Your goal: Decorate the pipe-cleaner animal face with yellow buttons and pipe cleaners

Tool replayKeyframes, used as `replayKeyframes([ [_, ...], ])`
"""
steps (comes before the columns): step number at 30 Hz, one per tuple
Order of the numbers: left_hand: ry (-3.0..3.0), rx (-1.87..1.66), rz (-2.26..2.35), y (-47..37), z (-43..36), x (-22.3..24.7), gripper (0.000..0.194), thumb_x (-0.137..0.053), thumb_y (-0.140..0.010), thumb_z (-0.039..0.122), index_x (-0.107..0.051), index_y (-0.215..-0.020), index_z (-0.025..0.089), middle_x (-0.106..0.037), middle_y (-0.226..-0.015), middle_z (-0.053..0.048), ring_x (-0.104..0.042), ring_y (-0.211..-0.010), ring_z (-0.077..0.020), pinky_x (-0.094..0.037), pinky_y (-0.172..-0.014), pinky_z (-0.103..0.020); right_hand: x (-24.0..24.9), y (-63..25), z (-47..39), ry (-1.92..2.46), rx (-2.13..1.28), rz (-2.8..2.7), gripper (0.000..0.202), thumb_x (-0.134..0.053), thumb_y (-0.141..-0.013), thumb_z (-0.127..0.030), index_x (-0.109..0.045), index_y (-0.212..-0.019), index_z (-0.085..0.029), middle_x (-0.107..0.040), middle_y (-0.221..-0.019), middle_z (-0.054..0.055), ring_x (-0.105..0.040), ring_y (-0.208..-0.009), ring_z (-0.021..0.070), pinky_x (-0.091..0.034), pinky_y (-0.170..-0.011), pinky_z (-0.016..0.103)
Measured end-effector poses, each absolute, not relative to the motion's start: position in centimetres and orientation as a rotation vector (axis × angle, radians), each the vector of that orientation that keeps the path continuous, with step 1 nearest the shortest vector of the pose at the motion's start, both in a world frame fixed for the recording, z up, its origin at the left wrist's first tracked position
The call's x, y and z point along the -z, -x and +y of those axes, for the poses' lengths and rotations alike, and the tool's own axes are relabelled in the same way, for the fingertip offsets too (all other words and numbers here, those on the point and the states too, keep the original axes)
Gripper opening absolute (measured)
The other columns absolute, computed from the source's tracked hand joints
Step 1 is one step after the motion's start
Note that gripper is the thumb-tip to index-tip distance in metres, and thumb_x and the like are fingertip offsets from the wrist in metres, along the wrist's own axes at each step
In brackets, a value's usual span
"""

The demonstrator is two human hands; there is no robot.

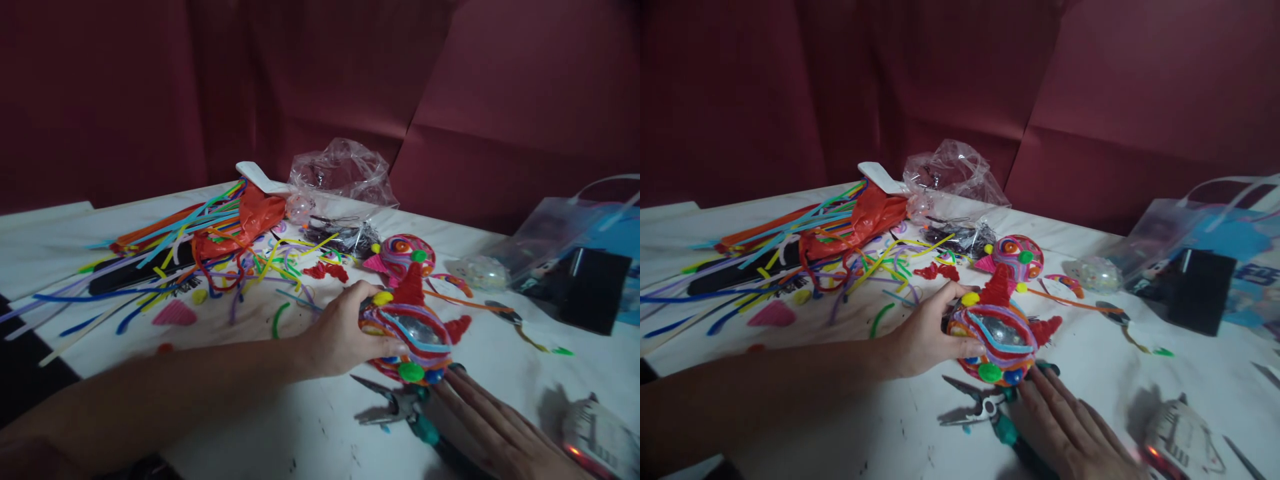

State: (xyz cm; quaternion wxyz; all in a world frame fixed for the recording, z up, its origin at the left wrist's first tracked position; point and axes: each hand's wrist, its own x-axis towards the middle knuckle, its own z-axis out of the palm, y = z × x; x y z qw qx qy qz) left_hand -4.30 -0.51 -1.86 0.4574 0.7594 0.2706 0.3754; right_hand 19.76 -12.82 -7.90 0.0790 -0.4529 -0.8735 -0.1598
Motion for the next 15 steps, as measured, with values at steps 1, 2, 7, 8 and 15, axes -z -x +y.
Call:
replayKeyframes([
  [1, -1.874, -0.924, 0.660, 4.3, -0.5, 1.8, 0.058, -0.071, -0.061, 0.040, -0.047, -0.109, 0.018, -0.057, -0.103, -0.006, -0.055, -0.092, -0.0186, -0.044, -0.077, -0.027, 7.7, -19.4, -12.6, 1.343, 0.542, -2.609, 0.084, -0.050, -0.078, -0.043, -0.006, -0.144, -0.014, -0.022, -0.134, 0.016, -0.036, -0.112, 0.0372, -0.051, -0.070, 0.049],
  [2, -1.876, -0.922, 0.660, 4.3, -0.6, 1.8, 0.059, -0.071, -0.061, 0.040, -0.047, -0.110, 0.018, -0.057, -0.103, -0.006, -0.055, -0.092, -0.0187, -0.044, -0.078, -0.028, 7.4, -19.1, -12.4, 1.335, 0.591, -2.604, 0.086, -0.051, -0.079, -0.046, -0.006, -0.144, -0.012, -0.023, -0.134, 0.018, -0.038, -0.111, 0.0374, -0.051, -0.068, 0.050],
  [7, -1.888, -0.916, 0.670, 4.5, -0.8, 1.6, 0.060, -0.072, -0.060, 0.037, -0.047, -0.110, 0.018, -0.056, -0.106, -0.007, -0.054, -0.094, -0.0193, -0.043, -0.081, -0.029, 5.7, -17.9, -12.6, 1.407, 0.603, -2.527, 0.075, -0.065, -0.069, -0.040, -0.036, -0.134, -0.016, -0.040, -0.121, 0.013, -0.051, -0.092, 0.0322, -0.054, -0.066, 0.039],
  [8, -1.882, -0.913, 0.670, 4.5, -0.8, 1.5, 0.059, -0.072, -0.060, 0.036, -0.047, -0.110, 0.019, -0.057, -0.105, -0.006, -0.054, -0.093, -0.0189, -0.042, -0.081, -0.029, 5.6, -17.8, -12.8, 1.449, 0.596, -2.506, 0.071, -0.066, -0.067, -0.040, -0.041, -0.129, -0.017, -0.043, -0.117, 0.013, -0.052, -0.089, 0.0309, -0.054, -0.066, 0.037],
  [15, -1.800, -0.887, 0.650, 4.3, -0.5, 2.0, 0.053, -0.070, -0.063, 0.034, -0.044, -0.107, 0.020, -0.058, -0.100, -0.003, -0.056, -0.090, -0.0162, -0.043, -0.077, -0.026, 6.2, -18.4, -14.3, 1.394, 0.809, -2.597, 0.071, -0.066, -0.065, -0.048, -0.045, -0.122, -0.010, -0.042, -0.117, 0.022, -0.051, -0.093, 0.0349, -0.055, -0.061, 0.040],
])
